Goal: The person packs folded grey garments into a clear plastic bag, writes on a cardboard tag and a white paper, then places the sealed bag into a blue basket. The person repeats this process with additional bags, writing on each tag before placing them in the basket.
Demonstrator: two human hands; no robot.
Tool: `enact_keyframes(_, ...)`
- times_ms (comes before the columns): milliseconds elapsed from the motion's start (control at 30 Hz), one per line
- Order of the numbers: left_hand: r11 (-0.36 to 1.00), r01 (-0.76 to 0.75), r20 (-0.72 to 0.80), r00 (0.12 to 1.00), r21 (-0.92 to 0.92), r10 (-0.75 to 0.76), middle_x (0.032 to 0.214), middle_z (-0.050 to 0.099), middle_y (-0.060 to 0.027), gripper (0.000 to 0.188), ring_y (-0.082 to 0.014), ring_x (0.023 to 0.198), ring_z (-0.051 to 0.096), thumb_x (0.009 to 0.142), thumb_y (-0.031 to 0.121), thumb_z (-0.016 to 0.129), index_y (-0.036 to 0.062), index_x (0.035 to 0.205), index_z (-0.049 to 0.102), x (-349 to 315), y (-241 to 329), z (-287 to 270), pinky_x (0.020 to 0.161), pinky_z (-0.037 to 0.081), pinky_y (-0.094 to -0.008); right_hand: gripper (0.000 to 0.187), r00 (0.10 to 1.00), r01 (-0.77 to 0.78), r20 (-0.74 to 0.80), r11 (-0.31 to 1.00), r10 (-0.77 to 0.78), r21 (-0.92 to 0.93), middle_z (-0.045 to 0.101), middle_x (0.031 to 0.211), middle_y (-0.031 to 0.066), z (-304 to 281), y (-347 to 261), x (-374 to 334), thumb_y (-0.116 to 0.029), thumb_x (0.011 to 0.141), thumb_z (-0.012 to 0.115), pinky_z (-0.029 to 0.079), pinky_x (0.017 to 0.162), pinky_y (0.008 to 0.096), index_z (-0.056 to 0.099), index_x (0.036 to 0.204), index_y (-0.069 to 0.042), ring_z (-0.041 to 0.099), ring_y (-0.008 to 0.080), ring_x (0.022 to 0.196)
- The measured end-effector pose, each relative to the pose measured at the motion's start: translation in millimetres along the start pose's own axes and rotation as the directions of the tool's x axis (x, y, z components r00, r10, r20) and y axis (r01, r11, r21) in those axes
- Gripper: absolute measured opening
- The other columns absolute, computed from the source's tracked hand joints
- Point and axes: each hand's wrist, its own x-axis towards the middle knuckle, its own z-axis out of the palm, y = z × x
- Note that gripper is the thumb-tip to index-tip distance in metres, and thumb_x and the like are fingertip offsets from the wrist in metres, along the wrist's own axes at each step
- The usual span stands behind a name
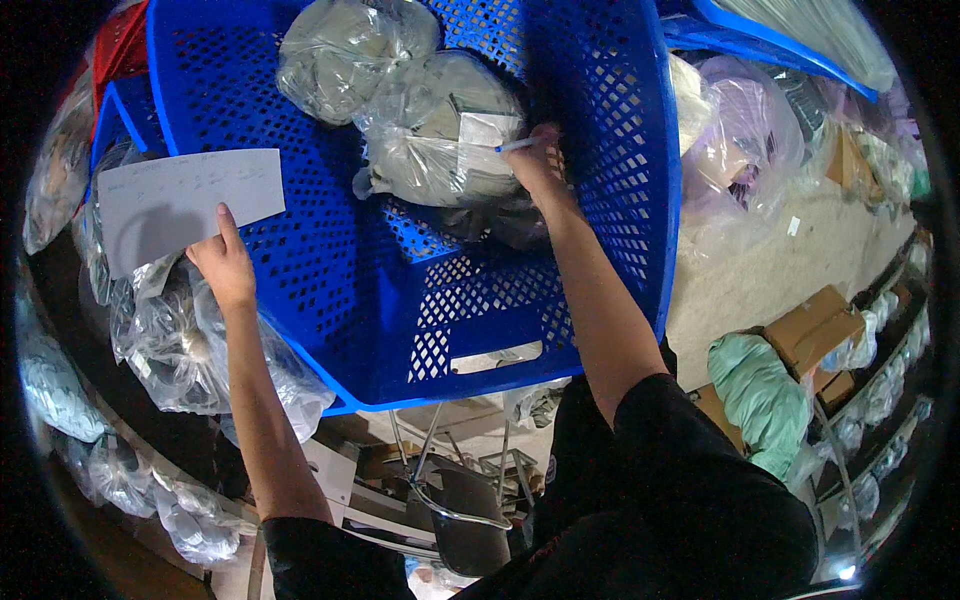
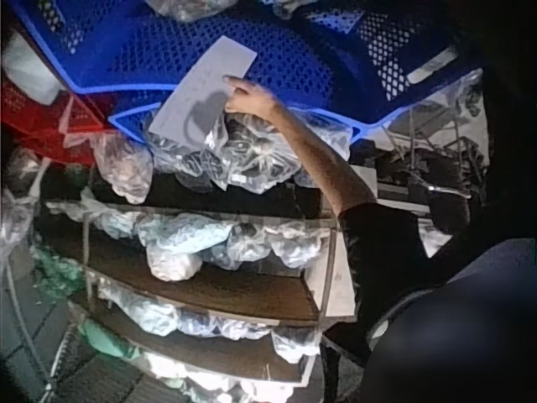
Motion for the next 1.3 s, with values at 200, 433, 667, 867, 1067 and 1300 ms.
enact_keyframes(200,0.998,0.04,0.056,0.998,-0.046,-0.038,0.058,0.05,-0.0239,0.072,-0.0366,0.08,0.046,0.105,0.045,0.043,-0.0111,0.061,0.055,2.6,2.0,-2.8,0.09,0.035,-0.0501,0.069,0.999,0.005,-0.046,0.991,0.001,0.136,0.066,0.114,0.0186,5.1,16.8,1.5,-0.026,0.071,0.082,0.055,0.088,0.0426,0.05,0.127,-0.001,0.067,0.0319,0.105)
enact_keyframes(433,0.997,0.017,-0.001,1.0,-0.074,-0.017,0.045,0.033,-0.019,0.076,-0.0314,0.055,0.031,0.104,0.043,0.048,-0.0113,0.052,0.044,3.3,-3.1,0.8,0.078,0.037,-0.0485,0.054,0.991,-0.096,0.136,0.766,0.012,0.636,0.065,0.113,0.0224,12.5,28.1,11.7,-0.003,0.08,0.073,0.063,0.078,0.0391,0.044,0.125,0.007,0.072,0.0314,0.089)
enact_keyframes(667,0.989,0.137,0.077,0.988,-0.058,-0.132,0.09,0.054,-0.0221,0.049,-0.0375,0.094,0.044,0.103,0.039,0.051,-0.0079,0.092,0.057,0.5,-15.8,2.9,0.095,0.031,-0.0492,0.05,0.964,-0.225,0.264,0.488,-0.011,0.843,0.065,0.11,0.0248,-5.4,22.1,-8.3,-0.005,0.083,0.073,0.062,0.082,0.0411,0.042,0.121,0.005,0.072,0.034,0.096)
enact_keyframes(867,0.977,0.182,0.146,0.975,-0.111,-0.166,0.111,0.066,-0.0245,0.047,-0.0408,0.111,0.054,0.103,0.037,0.052,-0.0072,0.111,0.065,0.1,-17.4,1.8,0.105,0.03,-0.0479,0.043,0.953,-0.295,0.295,0.409,0.064,0.864,0.066,0.11,0.0211,-0.6,19.7,-14.2,-0.005,0.083,0.074,0.062,0.084,0.0401,0.047,0.115,0.002,0.071,0.0331,0.095)
enact_keyframes(1067,0.967,0.216,0.183,0.964,-0.134,-0.19,0.108,0.067,-0.0244,0.046,-0.041,0.11,0.055,0.104,0.036,0.052,-0.0072,0.109,0.065,0.8,-15.8,-0.5,0.104,0.031,-0.0481,0.04,0.969,-0.242,0.208,0.325,0.134,0.914,0.064,0.112,0.0196,25.5,14.1,-15.9,0.0,0.08,0.072,0.059,0.089,0.0422,0.049,0.113,-0.002,0.068,0.0286,0.099)
enact_keyframes(1300,0.972,0.203,0.155,0.971,-0.116,-0.184,0.114,0.064,-0.0251,0.046,-0.041,0.113,0.053,0.104,0.037,0.052,-0.0064,0.109,0.066,1.2,-16.0,0.7,0.104,0.033,-0.0496,0.037,0.942,0.03,-0.283,0.792,0.182,0.61,0.061,0.106,0.0185,45.0,1.4,-16.6,0.0,0.077,0.069,0.055,0.082,0.0432,0.051,0.11,-0.004,0.064,0.0299,0.098)
